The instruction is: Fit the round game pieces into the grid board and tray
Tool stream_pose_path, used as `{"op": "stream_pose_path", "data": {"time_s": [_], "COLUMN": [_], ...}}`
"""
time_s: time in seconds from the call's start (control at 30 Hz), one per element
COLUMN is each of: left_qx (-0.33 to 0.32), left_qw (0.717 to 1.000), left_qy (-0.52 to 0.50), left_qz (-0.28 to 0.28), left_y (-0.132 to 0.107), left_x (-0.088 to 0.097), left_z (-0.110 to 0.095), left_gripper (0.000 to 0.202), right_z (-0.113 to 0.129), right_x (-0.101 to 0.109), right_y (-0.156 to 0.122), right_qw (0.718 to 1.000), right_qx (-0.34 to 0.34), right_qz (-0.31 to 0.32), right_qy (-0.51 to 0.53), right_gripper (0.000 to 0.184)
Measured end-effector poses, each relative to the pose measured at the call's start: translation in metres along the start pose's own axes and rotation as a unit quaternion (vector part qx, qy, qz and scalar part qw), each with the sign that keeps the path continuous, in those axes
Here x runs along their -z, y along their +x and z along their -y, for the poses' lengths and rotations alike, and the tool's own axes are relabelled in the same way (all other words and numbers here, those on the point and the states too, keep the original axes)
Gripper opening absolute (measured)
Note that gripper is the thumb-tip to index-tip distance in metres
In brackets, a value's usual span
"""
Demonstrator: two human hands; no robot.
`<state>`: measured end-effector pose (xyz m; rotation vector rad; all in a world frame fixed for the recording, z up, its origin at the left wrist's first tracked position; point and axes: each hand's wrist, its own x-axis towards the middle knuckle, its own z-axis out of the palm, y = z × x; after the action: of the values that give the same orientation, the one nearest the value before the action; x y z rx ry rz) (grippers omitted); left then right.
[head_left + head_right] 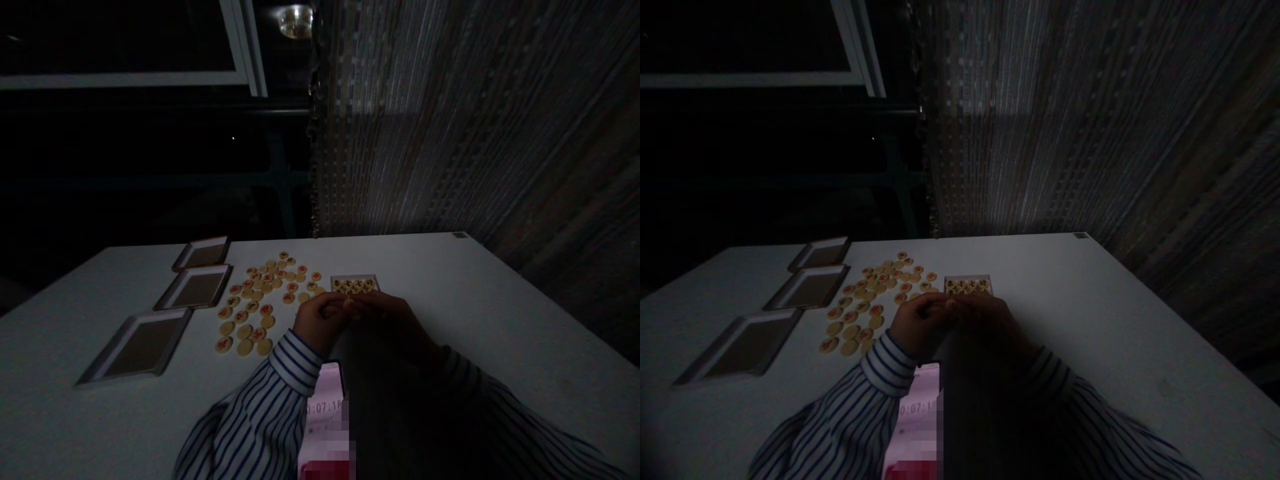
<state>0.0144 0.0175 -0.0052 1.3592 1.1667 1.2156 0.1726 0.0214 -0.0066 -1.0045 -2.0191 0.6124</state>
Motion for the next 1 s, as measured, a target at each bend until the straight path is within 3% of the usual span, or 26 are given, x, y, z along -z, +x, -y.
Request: {"op": "stream_pose_path", "data": {"time_s": [0.2,0.43,0.63,1.0], "left_qx": [0.032,0.036,0.035,0.023], "left_qw": [0.999,0.999,0.999,1.0], "left_qy": [-0.024,-0.033,-0.037,0.0], "left_qz": [-0.028,-0.022,-0.005,-0.017], "left_y": [0.002,0.004,0.005,0.003], "left_x": [-0.001,0.003,0.005,0.005], "left_z": [-0.001,0.003,0.009,0.0], "left_gripper": [0.015,0.014,0.02,0.015], "right_z": [-0.004,0.011,0.008,0.001], "right_x": [-0.004,0.0,0.001,0.008], "right_y": [0.0,0.005,0.006,0.006], "right_qw": [0.997,0.985,0.98,0.966], "right_qx": [0.028,0.064,0.069,0.057], "right_qz": [-0.027,0.011,0.02,0.044], "right_qy": [-0.069,-0.16,-0.187,-0.249], "right_gripper": [0.023,0.019,0.023,0.023]}}
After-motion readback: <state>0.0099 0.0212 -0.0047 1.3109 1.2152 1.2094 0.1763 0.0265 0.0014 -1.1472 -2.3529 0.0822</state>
